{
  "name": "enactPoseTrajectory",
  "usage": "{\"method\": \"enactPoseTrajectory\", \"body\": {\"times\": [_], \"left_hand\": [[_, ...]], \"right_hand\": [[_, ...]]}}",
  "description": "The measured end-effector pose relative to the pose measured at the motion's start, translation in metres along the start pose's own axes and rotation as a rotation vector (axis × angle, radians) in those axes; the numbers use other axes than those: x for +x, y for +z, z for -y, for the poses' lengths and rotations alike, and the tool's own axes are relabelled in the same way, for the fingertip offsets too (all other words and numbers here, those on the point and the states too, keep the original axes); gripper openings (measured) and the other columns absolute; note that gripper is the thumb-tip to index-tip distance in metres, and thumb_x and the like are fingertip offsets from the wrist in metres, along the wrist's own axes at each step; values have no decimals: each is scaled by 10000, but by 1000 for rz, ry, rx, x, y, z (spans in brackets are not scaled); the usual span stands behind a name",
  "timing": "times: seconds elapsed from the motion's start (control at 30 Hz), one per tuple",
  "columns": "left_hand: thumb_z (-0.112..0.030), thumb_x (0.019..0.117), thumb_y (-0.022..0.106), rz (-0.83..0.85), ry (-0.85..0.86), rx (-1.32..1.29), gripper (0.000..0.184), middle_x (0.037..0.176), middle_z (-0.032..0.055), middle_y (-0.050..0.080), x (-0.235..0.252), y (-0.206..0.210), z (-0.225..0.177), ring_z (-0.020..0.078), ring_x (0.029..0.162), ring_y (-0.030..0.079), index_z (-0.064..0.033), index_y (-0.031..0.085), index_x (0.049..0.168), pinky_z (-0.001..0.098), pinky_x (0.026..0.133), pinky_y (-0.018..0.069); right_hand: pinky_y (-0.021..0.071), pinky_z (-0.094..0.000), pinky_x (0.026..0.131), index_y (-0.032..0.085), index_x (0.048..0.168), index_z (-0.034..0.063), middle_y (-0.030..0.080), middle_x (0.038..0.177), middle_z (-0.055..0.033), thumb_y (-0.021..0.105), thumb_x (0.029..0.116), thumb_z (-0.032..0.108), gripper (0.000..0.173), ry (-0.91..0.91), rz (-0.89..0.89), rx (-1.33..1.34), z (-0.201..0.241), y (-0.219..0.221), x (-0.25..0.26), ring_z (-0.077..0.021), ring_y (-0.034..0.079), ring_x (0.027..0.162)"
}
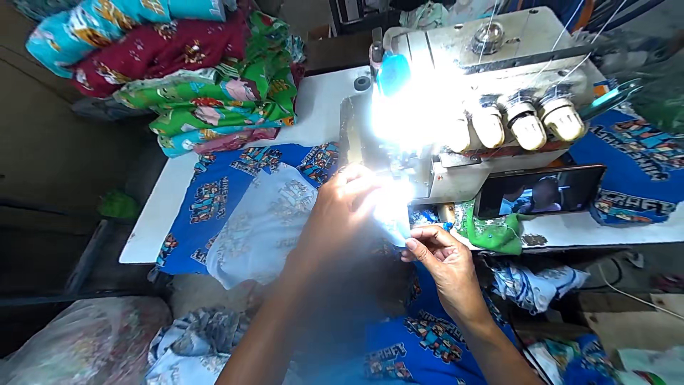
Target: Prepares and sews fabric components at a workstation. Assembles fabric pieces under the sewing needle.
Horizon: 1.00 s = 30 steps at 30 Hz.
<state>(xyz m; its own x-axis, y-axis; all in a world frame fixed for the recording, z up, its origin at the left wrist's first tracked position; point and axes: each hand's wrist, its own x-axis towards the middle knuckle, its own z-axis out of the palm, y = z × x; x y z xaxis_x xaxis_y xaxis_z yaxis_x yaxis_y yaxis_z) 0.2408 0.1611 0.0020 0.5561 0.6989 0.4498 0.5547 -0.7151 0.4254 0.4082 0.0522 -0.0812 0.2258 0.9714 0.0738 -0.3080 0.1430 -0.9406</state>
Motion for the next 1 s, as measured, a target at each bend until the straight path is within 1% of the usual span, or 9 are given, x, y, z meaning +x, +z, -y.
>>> {"method": "enactPoseTrajectory", "body": {"times": [0.13, 0.37, 0.5, 0.57, 0.63, 0.73, 0.77, 0.87, 1.0], "left_hand": [[-61, 936, 671, -31, -8, -45, 149, 1059, 63, 706, 4, 1, 8, 141, 996, 664, -55, 704, 1081, 289, 883, 525], [6, 902, 665, -50, 24, -21, 103, 950, 111, 627, 16, 6, 0, 186, 846, 615, -24, 643, 998, 307, 755, 511], [-38, 929, 649, -70, 42, -77, 76, 959, 112, 680, 39, 16, 28, 158, 875, 638, -8, 675, 994, 274, 810, 503], [-90, 947, 655, -97, 39, -12, 128, 1034, 147, 685, 49, 15, 41, 215, 931, 645, 0, 686, 1032, 326, 854, 509], [-119, 974, 654, -156, -8, 96, 173, 1123, 181, 686, 51, 11, 40, 313, 1076, 643, -2, 699, 1093, 416, 971, 490], [-85, 960, 665, -166, -17, 67, 143, 1052, 139, 672, 29, 7, 5, 226, 942, 661, -14, 685, 1083, 356, 846, 541], [-75, 940, 690, -130, -3, 22, 144, 1051, 125, 678, 17, 7, -6, 212, 955, 668, -23, 691, 1074, 354, 853, 550], [-75, 918, 700, -88, 71, -73, 145, 1105, 107, 717, 6, 14, 5, 234, 1127, 640, -46, 752, 1050, 384, 1018, 474], [-138, 923, 718, -79, 96, -125, 148, 1091, 76, 741, 16, 14, 18, 193, 1119, 643, -67, 781, 1037, 339, 1037, 447]], "right_hand": [[643, -280, 739, 670, 1083, -42, 716, 949, -84, 664, 924, -38, 159, -31, -19, 39, 7, 7, 2, -142, 725, 775], [643, -281, 719, 631, 1139, -19, 704, 923, -84, 682, 881, -96, 274, -95, -103, 78, 15, 12, 14, -147, 719, 739], [642, -259, 695, 642, 1122, 13, 704, 917, -52, 690, 891, -57, 246, -165, -69, -55, 18, 13, 20, -121, 715, 724], [629, -231, 640, 670, 1079, 22, 717, 899, -41, 711, 903, -10, 183, -228, -78, -209, 18, 14, 26, -99, 707, 690], [614, -209, 606, 717, 1050, 49, 703, 909, -24, 722, 920, 54, 130, -296, -99, -368, 17, 15, 32, -74, 687, 673], [598, -191, 594, 750, 1082, 86, 667, 948, -13, 702, 953, 108, 140, -338, -113, -528, 20, 12, 36, -48, 655, 663], [592, -188, 595, 747, 1110, 88, 660, 959, -14, 687, 967, 112, 157, -335, -105, -561, 21, 11, 36, -42, 646, 665], [594, -194, 624, 724, 1160, 89, 656, 1000, -21, 645, 994, 120, 187, -335, -85, -616, 23, 5, 37, -37, 650, 687], [589, -191, 699, 699, 1191, 67, 663, 1076, -57, 618, 1003, 101, 208, -442, -75, -746, 25, -4, 41, -42, 668, 783]]}}
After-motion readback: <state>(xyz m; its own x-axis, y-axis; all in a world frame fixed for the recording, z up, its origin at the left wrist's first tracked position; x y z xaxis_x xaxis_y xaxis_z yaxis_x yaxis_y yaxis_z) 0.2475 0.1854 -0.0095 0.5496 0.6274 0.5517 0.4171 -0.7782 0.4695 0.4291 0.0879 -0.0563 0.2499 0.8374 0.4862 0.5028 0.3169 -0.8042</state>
